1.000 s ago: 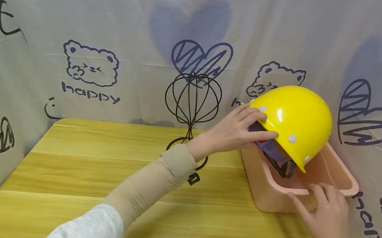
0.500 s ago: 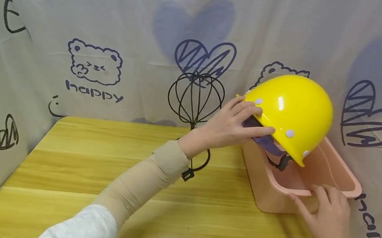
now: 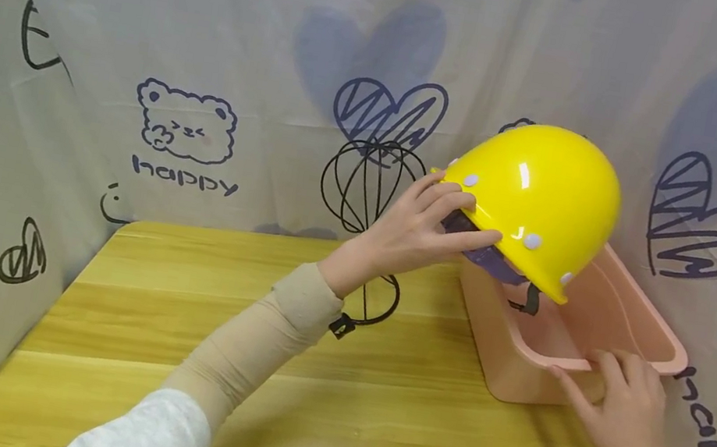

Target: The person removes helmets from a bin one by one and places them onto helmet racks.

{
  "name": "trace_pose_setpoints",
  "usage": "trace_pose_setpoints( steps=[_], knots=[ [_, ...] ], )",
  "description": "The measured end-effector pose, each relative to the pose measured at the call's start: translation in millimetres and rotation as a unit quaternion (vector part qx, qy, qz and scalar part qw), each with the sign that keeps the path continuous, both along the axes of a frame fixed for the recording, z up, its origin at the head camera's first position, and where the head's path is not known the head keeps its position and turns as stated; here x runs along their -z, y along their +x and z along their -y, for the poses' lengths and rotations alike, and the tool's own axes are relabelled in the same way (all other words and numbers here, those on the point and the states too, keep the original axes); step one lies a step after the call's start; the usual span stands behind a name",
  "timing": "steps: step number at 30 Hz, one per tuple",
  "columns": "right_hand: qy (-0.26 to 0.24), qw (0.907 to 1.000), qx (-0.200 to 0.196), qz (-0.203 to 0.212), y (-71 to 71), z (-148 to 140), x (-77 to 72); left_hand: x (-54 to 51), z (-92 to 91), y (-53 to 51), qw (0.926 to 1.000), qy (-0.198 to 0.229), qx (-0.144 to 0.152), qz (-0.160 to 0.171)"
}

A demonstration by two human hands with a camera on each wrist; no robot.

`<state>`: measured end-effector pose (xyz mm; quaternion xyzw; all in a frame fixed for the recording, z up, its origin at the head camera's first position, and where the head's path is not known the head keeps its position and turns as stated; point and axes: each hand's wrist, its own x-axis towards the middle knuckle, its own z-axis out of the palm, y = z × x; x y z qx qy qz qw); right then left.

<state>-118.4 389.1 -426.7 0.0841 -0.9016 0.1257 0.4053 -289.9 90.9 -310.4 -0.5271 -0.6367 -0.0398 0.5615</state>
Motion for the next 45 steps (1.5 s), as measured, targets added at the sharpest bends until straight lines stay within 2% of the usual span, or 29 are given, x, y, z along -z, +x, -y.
trace_pose_setpoints(
  steps=[5, 15, 18, 24, 36, 45],
  knots=[
    [-0.007, 0.9996, 0.01, 0.025, 1.5, -1.5, 1.9, -4.0, 4.9, 1.8, 0.9997, 0.016, 0.009, -0.014],
    [0.052, 0.9986, 0.012, -0.001, -1.4, -5.4, -8.7, -16.4, 15.5, 3.4, 0.9988, 0.038, 0.016, -0.025],
    [0.061, 0.998, 0.013, 0.011, -2.0, -7.2, -12.4, -19.8, 19.2, 2.6, 0.9983, 0.047, 0.022, -0.027],
    [0.063, 0.9954, 0.032, 0.064, 0.9, -7.4, -19.1, -28.0, 27.0, 0.7, 0.9973, 0.06, 0.032, -0.029],
    [0.06, 0.9923, 0.042, 0.1, 3.9, -6.5, -20.8, -46.5, 38.0, -4.7, 0.9939, 0.091, 0.035, -0.053],
    [0.045, 0.991, 0.048, 0.116, 5.1, -6.3, -19.9, -57.1, 43.2, -8.5, 0.9919, 0.107, 0.036, -0.057]
  ],
)
